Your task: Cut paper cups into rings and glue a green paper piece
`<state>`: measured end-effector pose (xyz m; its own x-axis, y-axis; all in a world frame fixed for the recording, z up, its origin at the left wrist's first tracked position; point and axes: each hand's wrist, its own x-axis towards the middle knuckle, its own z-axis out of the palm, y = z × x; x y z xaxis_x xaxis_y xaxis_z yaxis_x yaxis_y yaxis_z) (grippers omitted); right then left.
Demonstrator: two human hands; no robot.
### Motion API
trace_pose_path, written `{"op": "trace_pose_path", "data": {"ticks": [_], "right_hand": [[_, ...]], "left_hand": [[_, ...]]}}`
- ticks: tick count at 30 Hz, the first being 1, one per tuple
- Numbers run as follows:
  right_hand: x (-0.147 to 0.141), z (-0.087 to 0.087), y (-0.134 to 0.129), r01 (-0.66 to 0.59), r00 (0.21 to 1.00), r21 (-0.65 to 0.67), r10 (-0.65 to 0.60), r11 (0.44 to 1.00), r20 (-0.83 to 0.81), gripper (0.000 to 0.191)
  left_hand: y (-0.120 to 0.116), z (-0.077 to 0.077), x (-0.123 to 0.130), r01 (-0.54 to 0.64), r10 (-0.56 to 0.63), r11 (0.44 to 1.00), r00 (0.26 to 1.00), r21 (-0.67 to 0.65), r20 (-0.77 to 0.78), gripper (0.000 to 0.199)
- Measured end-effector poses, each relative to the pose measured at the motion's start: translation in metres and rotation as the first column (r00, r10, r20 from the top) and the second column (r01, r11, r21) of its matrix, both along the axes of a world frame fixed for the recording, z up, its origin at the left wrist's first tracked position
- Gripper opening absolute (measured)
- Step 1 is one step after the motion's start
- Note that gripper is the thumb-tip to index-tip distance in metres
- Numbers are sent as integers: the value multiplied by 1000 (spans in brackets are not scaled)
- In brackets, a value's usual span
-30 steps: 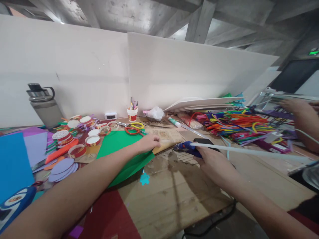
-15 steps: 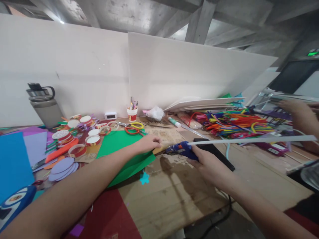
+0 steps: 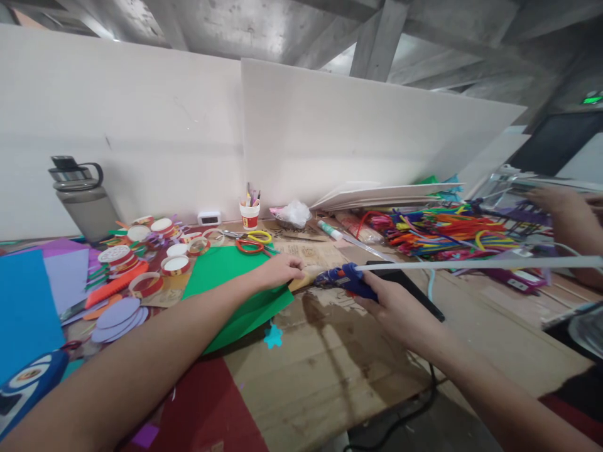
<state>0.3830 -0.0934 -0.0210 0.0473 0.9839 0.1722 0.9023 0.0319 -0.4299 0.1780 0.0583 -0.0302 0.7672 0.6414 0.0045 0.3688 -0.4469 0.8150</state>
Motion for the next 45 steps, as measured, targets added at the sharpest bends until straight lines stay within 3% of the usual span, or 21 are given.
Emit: {"op": "trace_pose_path", "data": {"ticks": [5,12,21,30,37,42,45], "right_hand": [[-2,-3,0,78,991,33,-81,996,110,22],[-2,-7,-2,46,984,22,-49,999,171,21],[5,-4,-10,36,994,-27,-32,999,108,24],[11,-4,-15,22,999,35,-23,999,25,21],[15,-9,-14,18,998,65,-21,998,53,23],[14,-9,-15,21,998,35,-23,999,65,21],[13,-7,-16,15,998,37,-17,999,53,20]], "left_hand": [[-2,0,0,-9,9,1000,1000,-20,28,9],[-3,-2,1,6,-5,1000,999,-23,47,9],[-13,-8,1,86,-88,994,996,70,24,13],[-14,-13,1,105,-104,989,994,104,-16,15],[-13,-15,1,114,-112,986,993,119,-20,17],[-16,-10,0,122,-120,987,992,105,-32,21],[-22,3,1,62,-63,980,998,191,-3,25]]}}
